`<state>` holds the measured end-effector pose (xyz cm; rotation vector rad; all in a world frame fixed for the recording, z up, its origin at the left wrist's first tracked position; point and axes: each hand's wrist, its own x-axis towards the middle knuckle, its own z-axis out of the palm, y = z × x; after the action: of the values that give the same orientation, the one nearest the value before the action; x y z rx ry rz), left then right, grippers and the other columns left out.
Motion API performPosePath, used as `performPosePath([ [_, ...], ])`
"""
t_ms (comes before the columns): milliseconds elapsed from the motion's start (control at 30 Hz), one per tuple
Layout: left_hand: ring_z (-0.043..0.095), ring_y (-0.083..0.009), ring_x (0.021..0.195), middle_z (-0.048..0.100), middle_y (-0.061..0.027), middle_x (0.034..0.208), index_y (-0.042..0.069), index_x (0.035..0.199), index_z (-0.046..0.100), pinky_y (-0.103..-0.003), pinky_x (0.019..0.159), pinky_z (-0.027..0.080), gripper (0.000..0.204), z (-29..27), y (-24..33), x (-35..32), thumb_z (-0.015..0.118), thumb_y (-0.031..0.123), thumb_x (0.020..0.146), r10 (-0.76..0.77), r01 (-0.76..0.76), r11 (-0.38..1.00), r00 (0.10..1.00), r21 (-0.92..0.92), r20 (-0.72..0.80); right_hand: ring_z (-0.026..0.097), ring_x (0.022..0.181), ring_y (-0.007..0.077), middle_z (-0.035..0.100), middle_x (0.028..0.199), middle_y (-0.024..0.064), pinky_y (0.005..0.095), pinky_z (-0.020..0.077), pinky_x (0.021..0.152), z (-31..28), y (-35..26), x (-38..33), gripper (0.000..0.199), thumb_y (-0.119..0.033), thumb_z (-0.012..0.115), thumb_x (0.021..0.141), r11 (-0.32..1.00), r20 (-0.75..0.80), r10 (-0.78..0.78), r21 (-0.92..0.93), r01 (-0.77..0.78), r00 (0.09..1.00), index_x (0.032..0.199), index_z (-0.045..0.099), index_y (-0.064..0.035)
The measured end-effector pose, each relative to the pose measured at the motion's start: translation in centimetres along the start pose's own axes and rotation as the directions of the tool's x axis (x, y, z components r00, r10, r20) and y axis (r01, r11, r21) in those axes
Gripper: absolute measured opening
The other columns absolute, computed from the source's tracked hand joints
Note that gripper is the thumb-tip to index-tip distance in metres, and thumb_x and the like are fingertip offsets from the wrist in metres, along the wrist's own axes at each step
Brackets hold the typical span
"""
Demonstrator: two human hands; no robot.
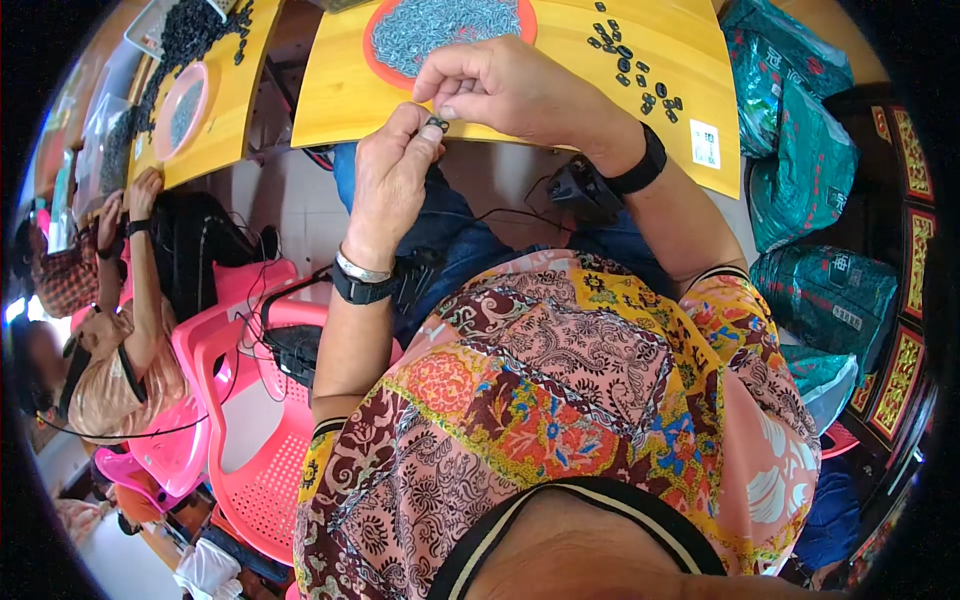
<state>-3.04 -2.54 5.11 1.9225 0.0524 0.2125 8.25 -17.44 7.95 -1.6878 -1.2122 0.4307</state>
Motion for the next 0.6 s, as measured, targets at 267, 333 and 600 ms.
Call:
performPosePath([
  [267,0.051,-0.0139,0.058,0.054,-0.0076,0.062,-0.002,0.080,0.054,-0.028,0.055,0.041,0.013,0.5,-0.3,-0.2,0.050,0.009,0.086,0.004,-0.004,1.000,1.000,0.001,-0.011,0.063,0.075,0.0127,0.065,0.080,0.0073,0.0234,0.0485,0.068,0.6,0.3,-0.2,0.016,-0.005,0.054,0.080,0.999,-0.045,-0.010,-0.047,0.008,0.999,0.095,0.059,0.0009],
  [333,0.051,-0.0133,0.058,0.054,-0.0072,0.062,-0.002,0.079,0.054,-0.027,0.055,0.041,0.014,1.0,-0.4,-0.3,0.050,0.009,0.086,0.015,-0.015,0.999,1.000,-0.030,-0.017,0.063,0.073,0.0126,0.065,0.078,0.0076,0.0238,0.0488,0.066,0.7,0.0,-0.4,0.015,-0.005,0.057,0.079,0.997,-0.074,0.010,-0.069,-0.015,0.997,0.093,0.059,0.0007],
  [600,0.047,-0.0102,0.058,0.051,-0.0041,0.061,0.000,0.075,0.051,-0.025,0.054,0.039,0.015,1.3,-1.0,-0.1,0.048,0.008,0.086,-0.040,0.042,0.998,0.998,-0.037,0.041,0.063,0.074,0.0153,0.065,0.079,0.0104,0.0268,0.0492,0.068,1.4,1.6,-2.1,0.020,-0.007,0.060,0.078,0.995,-0.137,0.092,-0.017,-0.095,0.986,0.096,0.060,-0.0006],
])
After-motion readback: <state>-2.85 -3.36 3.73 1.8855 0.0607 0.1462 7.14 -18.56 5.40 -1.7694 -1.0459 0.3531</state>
